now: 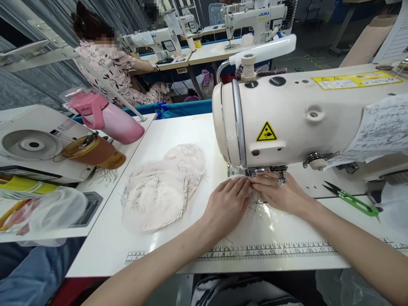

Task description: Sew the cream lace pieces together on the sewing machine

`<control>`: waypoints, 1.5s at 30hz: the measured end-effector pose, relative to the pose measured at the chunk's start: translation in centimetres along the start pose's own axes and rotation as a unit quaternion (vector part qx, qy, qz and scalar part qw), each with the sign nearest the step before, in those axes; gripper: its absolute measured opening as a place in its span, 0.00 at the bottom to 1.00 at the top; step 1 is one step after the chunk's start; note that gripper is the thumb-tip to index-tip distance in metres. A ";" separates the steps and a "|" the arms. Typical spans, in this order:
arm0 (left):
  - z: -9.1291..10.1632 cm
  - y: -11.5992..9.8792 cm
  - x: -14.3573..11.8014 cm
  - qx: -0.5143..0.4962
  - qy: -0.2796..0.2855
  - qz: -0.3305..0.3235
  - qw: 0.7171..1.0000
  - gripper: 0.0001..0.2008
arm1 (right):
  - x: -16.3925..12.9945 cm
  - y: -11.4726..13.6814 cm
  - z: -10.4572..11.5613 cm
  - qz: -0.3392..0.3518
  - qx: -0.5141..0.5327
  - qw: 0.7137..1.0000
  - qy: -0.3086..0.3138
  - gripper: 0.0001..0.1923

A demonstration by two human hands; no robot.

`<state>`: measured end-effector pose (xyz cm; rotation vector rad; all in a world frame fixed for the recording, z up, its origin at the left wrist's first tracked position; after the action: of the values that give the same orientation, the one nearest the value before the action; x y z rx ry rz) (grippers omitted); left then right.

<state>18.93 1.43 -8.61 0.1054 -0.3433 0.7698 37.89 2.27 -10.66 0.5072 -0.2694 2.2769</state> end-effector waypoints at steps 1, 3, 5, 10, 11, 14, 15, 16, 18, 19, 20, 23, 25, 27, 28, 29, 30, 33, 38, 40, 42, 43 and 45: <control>-0.3 -0.1 -0.5 0.005 0.001 -0.004 1.000 0.17 | -0.1 0.0 0.0 0.002 0.007 1.000 -0.007 0.17; -0.8 0.1 -1.1 0.011 0.016 -0.006 1.000 0.18 | -0.2 -0.1 -0.1 0.012 0.017 0.999 -0.024 0.17; -1.1 0.6 -1.1 0.006 0.032 -0.007 0.999 0.19 | -0.3 -0.1 -0.1 0.020 0.015 0.999 -0.040 0.15; -1.4 1.8 -0.3 -0.020 0.035 0.000 0.999 0.18 | 0.0 0.0 0.0 -0.007 0.004 0.999 -0.032 0.16; -1.4 2.0 -0.2 -0.025 0.034 0.002 0.999 0.18 | 0.0 0.0 0.0 -0.015 0.009 1.000 -0.025 0.17; -1.7 2.2 0.1 -0.033 0.032 0.006 0.999 0.18 | -0.1 -0.1 0.0 -0.036 0.029 0.999 -0.005 0.18; -1.7 2.3 0.2 -0.034 0.033 0.007 0.999 0.18 | -0.2 -0.2 -0.1 -0.040 0.032 0.999 0.001 0.19; -1.8 2.3 0.2 -0.035 0.033 0.008 0.999 0.18 | -0.3 -0.2 -0.2 -0.040 0.031 0.999 0.006 0.19; -1.9 2.4 0.3 -0.036 0.033 0.009 0.999 0.17 | -0.5 -0.3 -0.4 -0.034 0.019 0.999 0.013 0.19; -1.9 2.4 0.3 -0.036 0.031 0.009 0.999 0.17 | -0.6 -0.4 -0.5 -0.031 0.009 0.999 0.013 0.20; -1.9 2.5 0.3 -0.037 0.029 0.010 0.999 0.17 | -0.6 -0.4 -0.6 -0.029 -0.001 0.999 0.014 0.20; -1.9 2.6 0.3 -0.039 0.027 0.010 0.999 0.16 | -0.8 -0.4 -0.7 -0.027 -0.028 0.999 0.022 0.20; -2.0 2.7 0.2 -0.040 0.027 0.007 0.999 0.16 | -0.8 -0.4 -0.7 -0.019 -0.038 0.999 0.032 0.21; -2.1 2.7 0.2 -0.042 0.025 0.003 0.999 0.17 | -0.8 -0.3 -0.7 -0.014 -0.043 0.998 0.038 0.22; -2.1 2.8 0.1 -0.044 0.023 0.000 0.999 0.17 | -0.8 -0.3 -0.7 -0.013 -0.046 0.998 0.035 0.22; -2.1 2.8 0.1 -0.045 0.020 -0.001 0.999 0.17 | -0.8 -0.3 -0.7 -0.015 -0.048 0.998 0.031 0.23; -2.2 2.8 0.1 -0.046 0.017 -0.003 0.999 0.17 | -0.8 -0.3 -0.7 -0.018 -0.050 0.998 0.026 0.23; -2.2 2.8 0.1 -0.045 0.011 -0.005 0.999 0.17 | -0.8 -0.2 -0.7 -0.019 -0.045 0.999 0.016 0.22; -2.1 2.8 0.2 -0.035 0.001 -0.007 0.999 0.16 | -1.0 -0.4 -1.1 -0.025 -0.032 0.999 0.018 0.24; -2.1 2.8 0.2 -0.034 -0.001 -0.006 0.999 0.16 | -1.0 -0.4 -1.2 -0.030 -0.024 0.999 0.006 0.23; -2.2 2.9 0.2 -0.032 -0.005 -0.004 0.999 0.16 | -0.9 -0.4 -1.2 -0.030 -0.022 0.999 -0.005 0.22; -2.2 2.9 0.2 -0.032 -0.007 -0.004 0.999 0.16 | -0.8 -0.3 -1.1 -0.028 -0.023 0.999 -0.012 0.21; -2.3 3.0 0.2 -0.030 -0.007 -0.005 1.000 0.16 | -0.5 -0.2 -0.8 -0.020 -0.026 0.999 -0.023 0.18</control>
<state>17.60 4.19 -10.80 0.0550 -0.3789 0.7490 38.13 2.29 -11.58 0.5337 -0.3377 2.2165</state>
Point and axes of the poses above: each hand's wrist, its own x-axis towards the middle knuckle, its own z-axis out of the back of the hand, y = z × x, the point moved 1 cm from there along x, towards the middle knuckle, and after that the axes turned 2 degrees about -y, right-handed, at the moved point
